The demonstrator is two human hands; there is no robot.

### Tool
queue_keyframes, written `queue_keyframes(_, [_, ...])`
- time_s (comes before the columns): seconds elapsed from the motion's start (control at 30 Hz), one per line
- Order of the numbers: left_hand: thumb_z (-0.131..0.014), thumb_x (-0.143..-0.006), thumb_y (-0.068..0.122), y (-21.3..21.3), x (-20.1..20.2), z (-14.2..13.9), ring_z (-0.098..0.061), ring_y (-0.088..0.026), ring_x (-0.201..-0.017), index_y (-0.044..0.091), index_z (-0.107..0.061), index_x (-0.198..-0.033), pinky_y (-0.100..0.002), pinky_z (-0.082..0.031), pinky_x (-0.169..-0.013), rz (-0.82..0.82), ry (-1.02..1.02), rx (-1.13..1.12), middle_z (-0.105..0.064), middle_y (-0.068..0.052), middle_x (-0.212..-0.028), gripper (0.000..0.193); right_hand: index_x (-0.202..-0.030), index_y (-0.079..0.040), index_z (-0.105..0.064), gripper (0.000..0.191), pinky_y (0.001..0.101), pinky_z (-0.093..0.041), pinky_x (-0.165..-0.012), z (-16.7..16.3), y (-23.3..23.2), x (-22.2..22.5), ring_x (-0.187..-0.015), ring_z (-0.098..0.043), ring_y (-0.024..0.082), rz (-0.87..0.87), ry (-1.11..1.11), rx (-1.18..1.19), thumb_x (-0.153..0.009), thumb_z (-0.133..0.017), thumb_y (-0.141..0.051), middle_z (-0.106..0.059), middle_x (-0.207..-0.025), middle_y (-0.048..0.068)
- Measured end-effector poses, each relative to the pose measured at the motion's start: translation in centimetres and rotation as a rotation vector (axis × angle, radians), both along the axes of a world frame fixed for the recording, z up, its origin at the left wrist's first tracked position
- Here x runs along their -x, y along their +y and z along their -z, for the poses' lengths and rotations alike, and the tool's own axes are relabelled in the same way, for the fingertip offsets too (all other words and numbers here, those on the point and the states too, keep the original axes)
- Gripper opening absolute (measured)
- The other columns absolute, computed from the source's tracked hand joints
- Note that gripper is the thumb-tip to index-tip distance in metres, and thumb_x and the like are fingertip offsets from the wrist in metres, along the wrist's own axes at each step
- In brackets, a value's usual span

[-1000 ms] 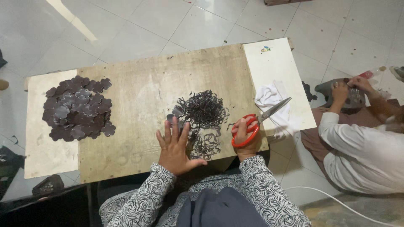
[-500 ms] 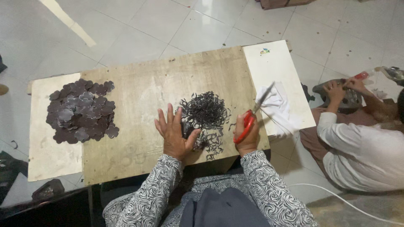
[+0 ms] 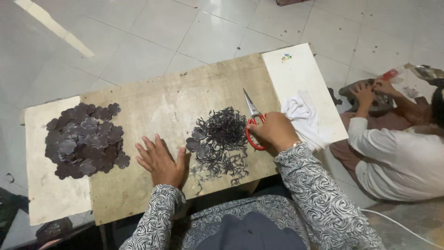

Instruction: The person uses red-handled scissors to trim the edges of dark brown flower-shaped leather pieces. They hold each piece in the left hand and cut small offcuts with the right hand, placing finished pieces into a pile on the left and discarding trimmings to the right.

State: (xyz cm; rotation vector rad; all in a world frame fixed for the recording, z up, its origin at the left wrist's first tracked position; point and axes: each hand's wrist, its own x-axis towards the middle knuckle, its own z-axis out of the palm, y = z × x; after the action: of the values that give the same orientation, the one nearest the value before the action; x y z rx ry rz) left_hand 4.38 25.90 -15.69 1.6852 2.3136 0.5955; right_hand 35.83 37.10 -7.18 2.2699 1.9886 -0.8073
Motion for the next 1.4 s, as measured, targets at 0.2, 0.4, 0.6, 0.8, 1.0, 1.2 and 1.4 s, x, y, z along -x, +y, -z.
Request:
queue_keyframes(0.2, [-0.049, -0.093, 0.068, 2.0, 1.4, -0.1, 0.010, -0.046, -0.154, 0.000, -0.022, -0.159, -0.064, 0.007, -0.119, 0.026, 0.015, -0.004, -0.004, -0.030, -0.167, 0.099, -0.094, 0.003, -0.075, 0.032, 0.0476, -0.053, -0.088, 1.1, 9.4, -0.9, -0.094, -0.067, 0.042, 0.062, 0.077, -0.478, -0.094, -0.071, -0.029, -0.070, -0.100, 0.027])
queue_keyframes(0.4, [-0.050, -0.091, 0.068, 4.4, 2.1, -0.2, 0.010, -0.045, -0.154, 0.000, -0.023, -0.157, -0.062, 0.008, -0.119, 0.040, 0.021, 0.030, -0.005, -0.030, -0.166, 0.099, -0.141, 0.004, -0.052, 0.049, 0.0505, -0.037, -0.113, 3.9, 18.3, -3.1, -0.136, -0.041, 0.047, -0.062, 0.097, -0.548, -0.093, -0.061, -0.004, -0.044, -0.145, 0.029])
queue_keyframes(0.6, [-0.050, -0.091, 0.068, 6.7, 2.7, 0.2, 0.010, -0.044, -0.154, -0.001, -0.023, -0.156, -0.061, 0.009, -0.119, 0.049, 0.007, 0.060, -0.005, -0.030, -0.166, 0.099, -0.145, 0.008, -0.048, 0.047, 0.0531, -0.032, -0.112, 5.0, 22.4, -3.0, -0.136, -0.033, 0.050, -0.209, 0.039, -0.579, -0.099, -0.051, 0.000, -0.038, -0.147, 0.036])
queue_keyframes(0.8, [-0.051, -0.091, 0.068, 7.3, 2.9, -0.2, 0.009, -0.044, -0.154, -0.001, -0.025, -0.155, -0.061, 0.005, -0.119, 0.044, 0.029, 0.072, -0.006, -0.029, -0.165, 0.098, -0.123, 0.005, -0.065, 0.026, 0.0468, -0.045, -0.106, 5.5, 21.7, -1.9, -0.129, -0.051, 0.041, -0.073, -0.019, -0.666, -0.102, -0.052, -0.002, -0.059, -0.136, 0.023])
queue_keyframes(1.0, [-0.052, -0.091, 0.067, 6.0, 3.2, 0.1, 0.006, -0.045, -0.154, -0.001, -0.027, -0.155, -0.061, 0.003, -0.120, 0.047, 0.012, 0.048, -0.008, -0.029, -0.165, 0.097, -0.115, 0.004, -0.069, 0.022, 0.0482, -0.047, -0.100, 4.2, 19.8, -2.2, -0.117, -0.058, 0.041, -0.028, 0.003, -0.579, -0.100, -0.064, -0.012, -0.063, -0.120, 0.023])
queue_keyframes(1.2, [-0.052, -0.092, 0.067, 5.5, 3.9, 0.0, 0.004, -0.045, -0.154, -0.002, -0.026, -0.156, -0.061, 0.003, -0.120, 0.034, 0.015, 0.042, -0.009, -0.030, -0.165, 0.097, -0.119, 0.005, -0.069, 0.027, 0.0489, -0.046, -0.097, 5.6, 18.3, -1.2, -0.114, -0.058, 0.042, -0.108, 0.004, -0.739, -0.099, -0.067, -0.012, -0.063, -0.123, 0.025])
queue_keyframes(1.4, [-0.051, -0.093, 0.067, 3.8, 4.2, -0.9, 0.005, -0.045, -0.154, -0.002, -0.025, -0.156, -0.060, 0.004, -0.121, 0.047, 0.023, 0.048, -0.009, -0.030, -0.165, 0.097, -0.105, 0.002, -0.074, 0.017, 0.0440, -0.051, -0.093, 5.3, 14.9, -1.0, -0.102, -0.065, 0.037, -0.042, 0.083, -0.723, -0.097, -0.074, -0.013, -0.068, -0.110, 0.021])
